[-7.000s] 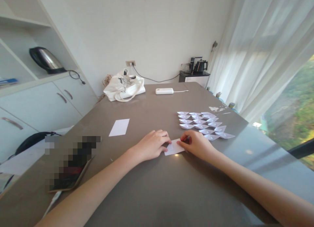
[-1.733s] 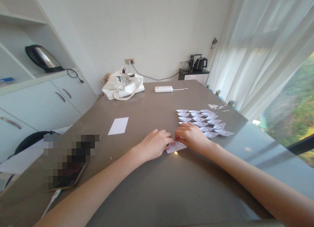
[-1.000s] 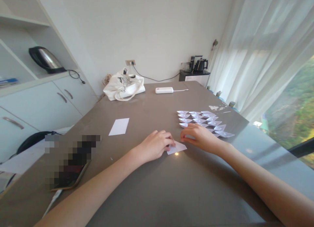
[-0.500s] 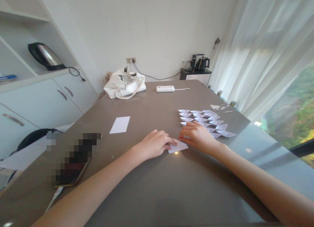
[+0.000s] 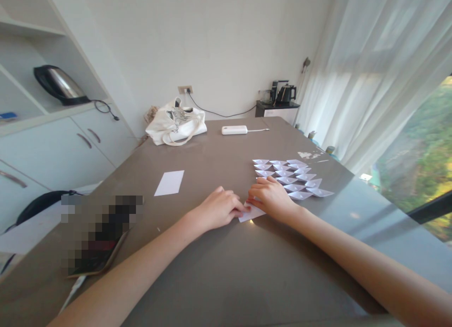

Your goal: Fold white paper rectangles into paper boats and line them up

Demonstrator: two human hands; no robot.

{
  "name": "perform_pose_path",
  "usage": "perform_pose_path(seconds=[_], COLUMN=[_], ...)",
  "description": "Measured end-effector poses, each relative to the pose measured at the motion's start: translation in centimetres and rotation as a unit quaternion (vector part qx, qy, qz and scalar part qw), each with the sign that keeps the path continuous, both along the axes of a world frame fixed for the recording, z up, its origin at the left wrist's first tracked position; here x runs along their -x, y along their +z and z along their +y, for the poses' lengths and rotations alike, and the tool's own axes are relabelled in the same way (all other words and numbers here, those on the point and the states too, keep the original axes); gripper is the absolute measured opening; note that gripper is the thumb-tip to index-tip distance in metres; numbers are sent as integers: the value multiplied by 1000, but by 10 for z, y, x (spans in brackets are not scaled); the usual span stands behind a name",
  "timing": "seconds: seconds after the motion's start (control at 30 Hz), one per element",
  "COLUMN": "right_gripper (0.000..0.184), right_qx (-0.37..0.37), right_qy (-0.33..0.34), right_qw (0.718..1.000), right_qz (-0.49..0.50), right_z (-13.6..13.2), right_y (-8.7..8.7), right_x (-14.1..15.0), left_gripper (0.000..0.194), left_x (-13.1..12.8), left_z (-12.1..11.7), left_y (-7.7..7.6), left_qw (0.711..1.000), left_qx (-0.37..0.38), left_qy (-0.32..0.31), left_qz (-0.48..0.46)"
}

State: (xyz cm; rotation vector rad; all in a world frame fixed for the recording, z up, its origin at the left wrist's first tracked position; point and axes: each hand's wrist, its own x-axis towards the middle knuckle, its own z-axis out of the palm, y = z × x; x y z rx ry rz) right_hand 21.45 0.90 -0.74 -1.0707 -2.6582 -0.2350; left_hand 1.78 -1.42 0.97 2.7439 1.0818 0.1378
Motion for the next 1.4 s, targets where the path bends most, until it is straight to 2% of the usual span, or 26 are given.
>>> perform_pose_path(seconds=[0.3,0.5,0.63,0.73,0.87,1.2,1.4], right_gripper=[14,19,18,14,14,11,10], right_qx=[-1,-22,3,26,42,82,152], right_qy=[-25,-45,-45,-23,24,60,31], right_qw=[1000,999,998,997,997,995,987], right_qz=[4,4,49,74,52,-9,-25], right_z=[-2,-5,-2,3,6,4,0], right_y=[-2,-8,-8,-5,0,12,23], right_x=[5,9,5,-2,-11,-15,-24], left_gripper=[19,19,20,22,21,22,23], left_x=[-3,-2,-1,-1,-1,-1,-1], left_z=[-2,-1,-1,-2,-3,-3,-4], left_y=[4,2,-1,-1,0,-1,1], left_qw=[1000,1000,1000,1000,1000,1000,1000], left_qx=[0,3,1,2,-2,2,10], left_qy=[1,-5,-4,-2,4,11,10], left_qz=[10,-2,-1,-1,3,2,4])
